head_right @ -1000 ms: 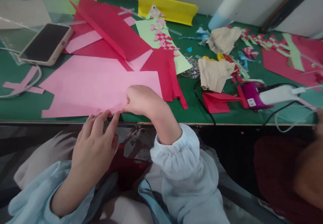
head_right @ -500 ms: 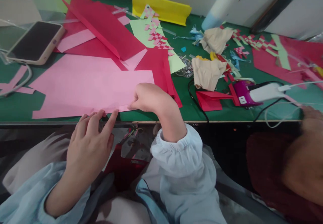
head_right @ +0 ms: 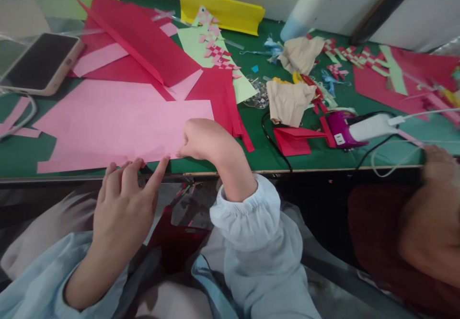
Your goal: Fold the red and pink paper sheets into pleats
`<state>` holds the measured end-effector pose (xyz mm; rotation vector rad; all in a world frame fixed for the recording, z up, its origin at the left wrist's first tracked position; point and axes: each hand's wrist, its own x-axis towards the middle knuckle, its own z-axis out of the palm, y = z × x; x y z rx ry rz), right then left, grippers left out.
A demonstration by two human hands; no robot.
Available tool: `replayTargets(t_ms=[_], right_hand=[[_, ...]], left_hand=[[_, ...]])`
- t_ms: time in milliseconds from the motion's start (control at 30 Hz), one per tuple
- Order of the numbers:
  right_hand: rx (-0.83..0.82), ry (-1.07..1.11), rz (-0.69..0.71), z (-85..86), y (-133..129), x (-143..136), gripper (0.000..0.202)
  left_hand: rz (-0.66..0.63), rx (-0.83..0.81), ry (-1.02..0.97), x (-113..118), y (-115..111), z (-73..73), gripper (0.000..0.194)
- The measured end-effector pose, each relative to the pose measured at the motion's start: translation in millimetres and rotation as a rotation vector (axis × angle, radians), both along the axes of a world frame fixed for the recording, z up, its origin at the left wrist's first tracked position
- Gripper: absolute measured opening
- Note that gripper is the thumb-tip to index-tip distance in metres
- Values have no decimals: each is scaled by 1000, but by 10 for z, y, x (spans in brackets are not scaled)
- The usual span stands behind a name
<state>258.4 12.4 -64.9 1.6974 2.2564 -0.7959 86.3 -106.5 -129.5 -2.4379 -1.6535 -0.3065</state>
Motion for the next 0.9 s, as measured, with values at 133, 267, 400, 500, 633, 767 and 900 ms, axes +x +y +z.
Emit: replayTargets(t_ms=[133, 267, 400, 500, 633, 767, 900], right_hand=[[8, 21, 13, -29, 9, 23, 30], [0, 44, 27, -47, 23, 38, 29], [-24, 43, 20, -35, 29, 39, 28], [-31, 46, 20, -24, 26, 37, 27], [-23, 17, 38, -10, 20, 5, 27], [-18, -22, 35, -2, 30, -14, 30], [-47, 38, 30, 9, 45, 109, 29]], left_hand=[[-5, 28, 33, 41, -5, -11, 58], [2, 28, 41, 67, -7, -13, 58], [0, 51, 53, 81, -2, -2, 58], [-5, 60, 70, 87, 5, 3, 58], [-13, 82, 90, 87, 9, -1, 58], [-15, 95, 125, 90, 8, -8, 59], [-9, 99, 128, 84, 5, -12, 65]])
